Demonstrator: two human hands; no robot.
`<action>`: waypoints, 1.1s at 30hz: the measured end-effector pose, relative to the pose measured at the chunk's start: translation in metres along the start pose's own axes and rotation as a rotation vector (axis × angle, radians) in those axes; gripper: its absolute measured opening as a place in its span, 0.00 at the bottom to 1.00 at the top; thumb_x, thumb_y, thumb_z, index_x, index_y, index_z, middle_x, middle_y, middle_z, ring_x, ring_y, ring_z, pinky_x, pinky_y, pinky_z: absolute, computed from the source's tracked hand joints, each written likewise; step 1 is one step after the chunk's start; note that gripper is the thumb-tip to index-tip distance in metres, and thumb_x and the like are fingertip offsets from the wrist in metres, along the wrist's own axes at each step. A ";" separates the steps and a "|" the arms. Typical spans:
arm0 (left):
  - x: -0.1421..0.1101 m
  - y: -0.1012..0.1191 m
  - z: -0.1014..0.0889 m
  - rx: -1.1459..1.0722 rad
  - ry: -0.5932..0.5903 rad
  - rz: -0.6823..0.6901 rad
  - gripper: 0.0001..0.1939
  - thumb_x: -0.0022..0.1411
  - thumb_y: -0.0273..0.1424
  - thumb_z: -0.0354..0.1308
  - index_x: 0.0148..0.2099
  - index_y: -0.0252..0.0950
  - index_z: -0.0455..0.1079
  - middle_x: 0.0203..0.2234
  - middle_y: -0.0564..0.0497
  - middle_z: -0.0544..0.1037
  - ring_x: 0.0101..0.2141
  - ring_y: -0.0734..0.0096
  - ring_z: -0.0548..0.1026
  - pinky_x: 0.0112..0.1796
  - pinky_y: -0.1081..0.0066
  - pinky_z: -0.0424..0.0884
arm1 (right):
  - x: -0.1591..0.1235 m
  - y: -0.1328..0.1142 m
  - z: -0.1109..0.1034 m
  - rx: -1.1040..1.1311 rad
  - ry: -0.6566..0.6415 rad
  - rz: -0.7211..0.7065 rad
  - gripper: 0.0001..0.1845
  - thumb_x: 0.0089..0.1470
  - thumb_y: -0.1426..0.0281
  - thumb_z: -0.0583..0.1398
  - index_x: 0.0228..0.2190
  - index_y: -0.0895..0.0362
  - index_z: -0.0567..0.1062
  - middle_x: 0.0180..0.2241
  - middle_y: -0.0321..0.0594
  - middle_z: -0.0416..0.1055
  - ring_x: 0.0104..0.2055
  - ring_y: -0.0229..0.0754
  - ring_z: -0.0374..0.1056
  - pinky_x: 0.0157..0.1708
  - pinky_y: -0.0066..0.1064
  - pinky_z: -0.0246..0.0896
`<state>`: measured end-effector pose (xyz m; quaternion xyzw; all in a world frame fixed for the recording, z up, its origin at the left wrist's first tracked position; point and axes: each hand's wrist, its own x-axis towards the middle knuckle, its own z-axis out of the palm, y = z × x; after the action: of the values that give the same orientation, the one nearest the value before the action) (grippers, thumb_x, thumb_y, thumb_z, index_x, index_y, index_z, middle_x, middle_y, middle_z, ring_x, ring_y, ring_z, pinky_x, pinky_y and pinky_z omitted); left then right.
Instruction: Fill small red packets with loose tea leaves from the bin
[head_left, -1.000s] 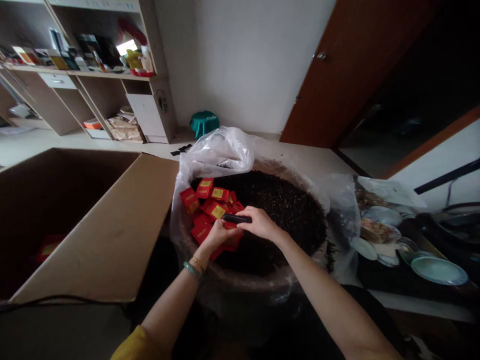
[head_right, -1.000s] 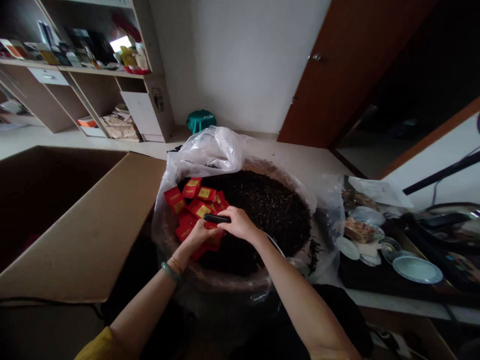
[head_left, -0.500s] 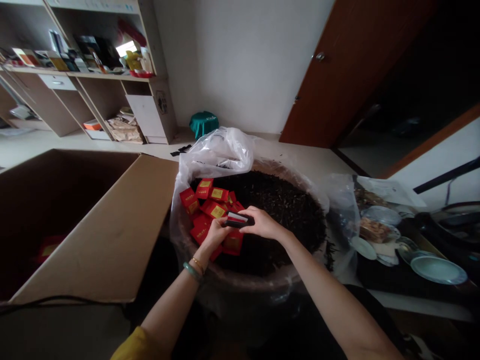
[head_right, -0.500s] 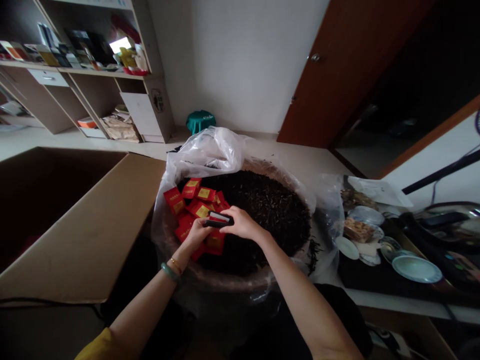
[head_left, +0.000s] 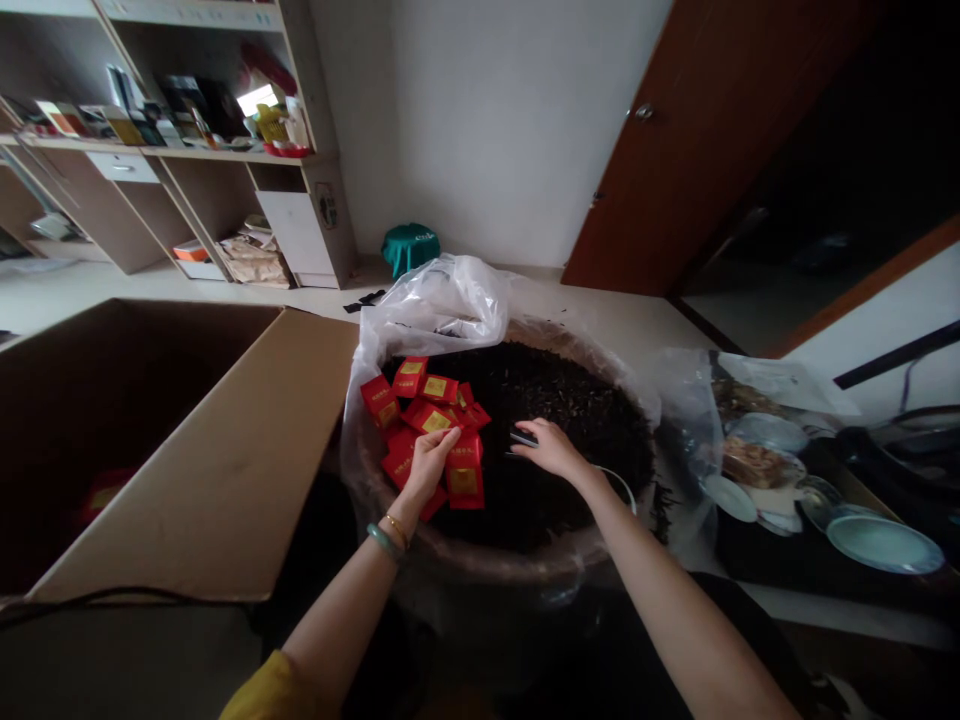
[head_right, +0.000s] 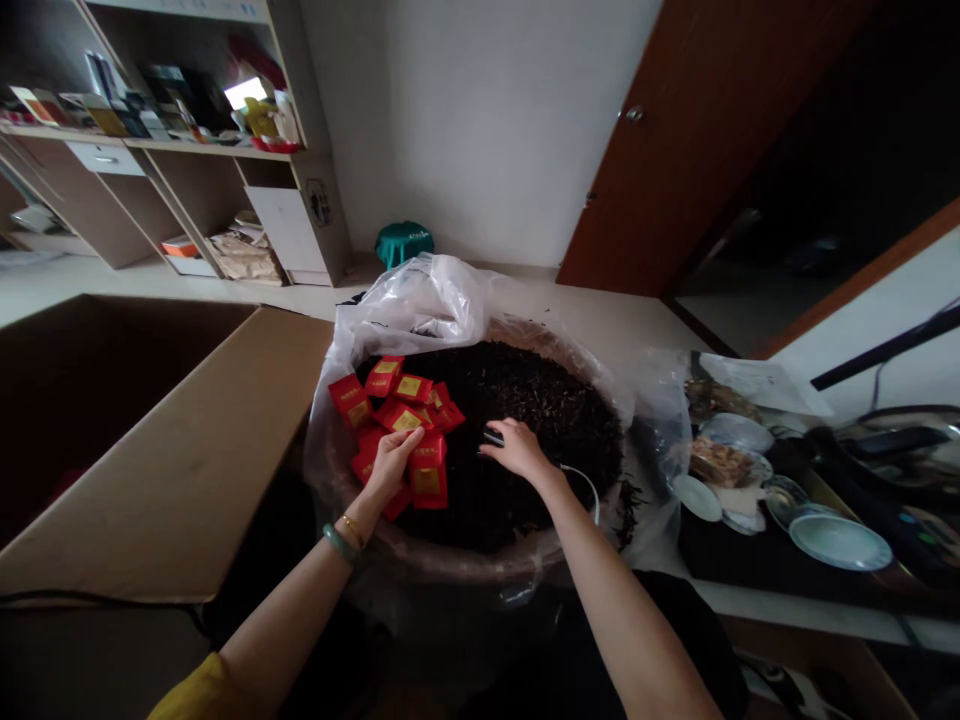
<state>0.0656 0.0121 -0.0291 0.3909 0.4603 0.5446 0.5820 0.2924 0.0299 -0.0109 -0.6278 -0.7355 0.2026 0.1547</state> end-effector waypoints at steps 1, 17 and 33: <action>0.000 0.000 0.000 0.006 -0.007 0.001 0.22 0.46 0.47 0.65 0.25 0.30 0.73 0.16 0.54 0.72 0.20 0.77 0.67 0.22 0.77 0.59 | 0.000 -0.012 0.003 0.151 0.041 -0.054 0.19 0.50 0.66 0.62 0.46 0.56 0.75 0.43 0.46 0.74 0.42 0.44 0.71 0.43 0.34 0.64; -0.012 0.016 0.008 0.176 -0.321 -0.160 0.23 0.30 0.32 0.75 0.31 0.29 0.73 0.22 0.51 0.77 0.23 0.72 0.73 0.27 0.74 0.69 | 0.002 -0.060 0.004 0.921 0.195 0.163 0.16 0.39 0.56 0.65 0.23 0.56 0.74 0.21 0.38 0.74 0.23 0.41 0.69 0.21 0.31 0.67; -0.012 0.023 -0.007 -0.114 -0.529 -0.443 0.24 0.31 0.35 0.76 0.30 0.29 0.70 0.20 0.50 0.77 0.17 0.78 0.71 0.21 0.78 0.68 | -0.010 -0.055 -0.005 1.206 -0.038 0.067 0.21 0.37 0.62 0.69 0.36 0.56 0.75 0.30 0.36 0.76 0.31 0.39 0.71 0.31 0.29 0.66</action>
<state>0.0532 0.0017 -0.0077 0.3761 0.3358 0.3098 0.8061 0.2494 0.0130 0.0208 -0.4484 -0.4735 0.5997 0.4639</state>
